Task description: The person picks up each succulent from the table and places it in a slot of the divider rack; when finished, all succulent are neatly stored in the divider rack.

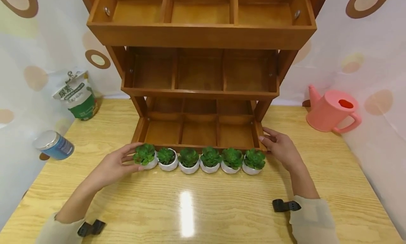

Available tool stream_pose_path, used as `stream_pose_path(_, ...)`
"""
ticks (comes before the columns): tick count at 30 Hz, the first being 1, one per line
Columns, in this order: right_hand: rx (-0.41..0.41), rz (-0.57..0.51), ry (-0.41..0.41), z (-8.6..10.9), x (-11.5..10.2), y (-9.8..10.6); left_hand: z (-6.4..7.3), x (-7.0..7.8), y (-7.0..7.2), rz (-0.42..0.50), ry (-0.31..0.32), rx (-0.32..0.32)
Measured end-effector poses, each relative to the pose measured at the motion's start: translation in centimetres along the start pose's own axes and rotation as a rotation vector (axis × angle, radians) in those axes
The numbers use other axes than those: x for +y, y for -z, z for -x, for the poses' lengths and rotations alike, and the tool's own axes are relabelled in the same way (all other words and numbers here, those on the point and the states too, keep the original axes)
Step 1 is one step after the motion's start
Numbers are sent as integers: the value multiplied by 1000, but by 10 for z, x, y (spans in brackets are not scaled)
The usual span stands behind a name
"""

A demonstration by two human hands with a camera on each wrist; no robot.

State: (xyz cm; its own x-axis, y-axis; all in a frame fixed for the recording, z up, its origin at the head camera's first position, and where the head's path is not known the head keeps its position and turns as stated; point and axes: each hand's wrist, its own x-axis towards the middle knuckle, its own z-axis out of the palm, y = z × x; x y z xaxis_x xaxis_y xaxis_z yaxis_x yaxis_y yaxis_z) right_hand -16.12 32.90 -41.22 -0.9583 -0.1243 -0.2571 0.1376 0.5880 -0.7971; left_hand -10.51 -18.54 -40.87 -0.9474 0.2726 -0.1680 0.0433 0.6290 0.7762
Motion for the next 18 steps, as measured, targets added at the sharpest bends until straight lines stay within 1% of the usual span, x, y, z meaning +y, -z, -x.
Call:
stream_pose_path(3, 14, -14, 2, 3, 1, 4, -4, 2, -1, -13, -20, -12)
stream_pose_path(8, 9, -43, 26, 5, 1, 2, -6, -2, 0, -27, 0, -18)
stream_pose_path(12, 17, -23, 31, 5, -2, -1, -5, -7, -1, 29, -4, -14)
stream_pose_path(18, 14, -16, 22, 5, -5, -2, -7, -6, -3, 79, -24, -12)
